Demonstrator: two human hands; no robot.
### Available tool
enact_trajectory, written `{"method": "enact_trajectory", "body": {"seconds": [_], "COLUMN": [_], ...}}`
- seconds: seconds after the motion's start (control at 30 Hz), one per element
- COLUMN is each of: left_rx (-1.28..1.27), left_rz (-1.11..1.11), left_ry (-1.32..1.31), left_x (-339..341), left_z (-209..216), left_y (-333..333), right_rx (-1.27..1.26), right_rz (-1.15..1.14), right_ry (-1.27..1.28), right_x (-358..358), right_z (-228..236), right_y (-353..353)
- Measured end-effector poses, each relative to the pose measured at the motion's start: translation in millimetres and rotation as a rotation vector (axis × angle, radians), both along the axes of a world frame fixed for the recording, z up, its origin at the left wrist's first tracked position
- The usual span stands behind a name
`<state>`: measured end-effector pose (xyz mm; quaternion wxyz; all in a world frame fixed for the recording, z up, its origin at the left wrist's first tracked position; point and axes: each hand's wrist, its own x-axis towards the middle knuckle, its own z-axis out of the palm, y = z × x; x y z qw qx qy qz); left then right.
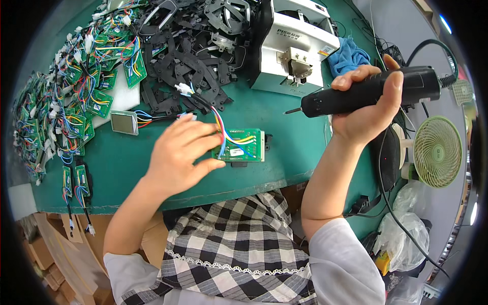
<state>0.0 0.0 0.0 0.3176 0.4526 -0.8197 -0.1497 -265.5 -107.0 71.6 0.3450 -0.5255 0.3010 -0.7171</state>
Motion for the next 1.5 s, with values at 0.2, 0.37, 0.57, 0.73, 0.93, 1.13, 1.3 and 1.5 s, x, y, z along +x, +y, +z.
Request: {"method": "enact_trajectory", "body": {"seconds": [0.2, 0.37, 0.57, 0.73, 0.93, 1.13, 1.3, 1.5], "left_rx": [-0.046, -0.015, -0.017, -0.011, 0.049, 0.152, 0.098, 0.08], "left_rz": [0.025, 0.024, 0.024, 0.026, 0.046, 0.051, 0.055, 0.043], "left_ry": [-0.113, -0.098, -0.104, -0.097, -0.076, -0.068, -0.084, -0.08], "left_x": [-17.5, -15.3, -13.0, -14.1, -13.8, -13.7, -13.2, -16.0], "left_z": [-19.1, -22.1, -22.8, -23.4, -21.7, -18.6, -21.2, -23.3], "left_y": [4.3, 3.5, 4.1, 3.3, 4.3, 2.5, 2.4, -1.1], "right_rx": [-0.014, -0.024, -0.017, 0.018, -0.036, -0.054, -0.192, -0.33], "right_rz": [0.035, 0.071, 0.171, 0.171, 0.293, 0.313, -0.03, -0.141], "right_ry": [0.053, -0.021, 0.17, 0.155, 0.197, 0.235, 0.196, 0.157], "right_x": [7.1, 31.1, 43.2, 52.5, 53.1, 49.8, 20.6, 17.5], "right_z": [-8.0, -11.7, -23.7, -31.4, -34.0, -34.7, 0.1, 32.1], "right_y": [13.6, 19.9, 24.0, 23.6, 24.9, 23.7, -3.8, -37.2]}}
